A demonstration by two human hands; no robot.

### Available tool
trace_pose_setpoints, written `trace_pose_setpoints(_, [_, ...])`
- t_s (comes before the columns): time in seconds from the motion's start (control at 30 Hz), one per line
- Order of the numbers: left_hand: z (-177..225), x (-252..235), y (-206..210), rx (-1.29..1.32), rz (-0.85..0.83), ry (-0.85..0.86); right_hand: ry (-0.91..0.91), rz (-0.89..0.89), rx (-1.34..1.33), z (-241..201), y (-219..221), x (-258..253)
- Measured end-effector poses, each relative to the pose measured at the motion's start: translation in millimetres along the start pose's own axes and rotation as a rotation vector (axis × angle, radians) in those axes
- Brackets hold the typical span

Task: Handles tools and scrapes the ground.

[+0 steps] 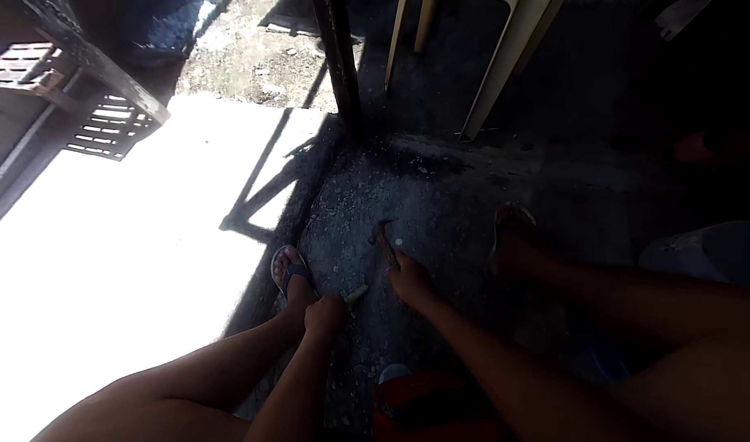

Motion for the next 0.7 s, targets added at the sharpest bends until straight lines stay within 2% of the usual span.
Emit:
trace_pose_setpoints(0.1, [2.2, -0.8, -1.4, -0.022, 0.003, -0.001, 0.004, -0.017, 0.018, 2.1, 6.6, 0.8])
trace_pose_setpoints(0.23, [5.8, 0.7, -4.0, -0.031, -0.005, -0.009, 0.125, -0.333, 0.092, 26.7, 41.2, 2.9])
trace_pose_setpoints(0.3, [5.5, 2.9, -3.0, -0.029, -0.009, -0.011, 0.113, -0.284, 0.075, 21.9, 38.7, 3.4])
trace_pose_setpoints(0.43, [5.5, 1.5, -1.6, -0.044, -0.008, -0.005, 0.011, -0.026, 0.021, 1.3, 13.1, 0.1])
trace_pose_setpoints(0.5, [6.7, 1.1, -1.9, -0.054, -0.004, -0.001, 0.020, 0.009, 0.031, 0.2, 11.3, 1.9])
trace_pose_setpoints(0.53, [7.5, 1.3, -2.1, -0.059, -0.002, -0.001, 0.038, -0.034, 0.047, 4.9, 16.6, 2.4])
trace_pose_setpoints(0.63, [11.0, 2.6, -3.4, -0.076, -0.006, 0.004, 0.136, -0.317, 0.109, 28.3, 44.4, 6.6])
trace_pose_setpoints(0.7, [12.8, 3.8, -3.6, -0.088, -0.018, 0.008, 0.163, -0.352, 0.115, 30.6, 48.1, 9.0])
Point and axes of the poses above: each hand's wrist, its own x-axis away from the middle knuckle, its own y-axis out of the palm, z = x × y, the point moved 9 cm from there along -x, towards the middle knuckle, and after that the axes turned 4 degrees about x, right-handed, at the moved point
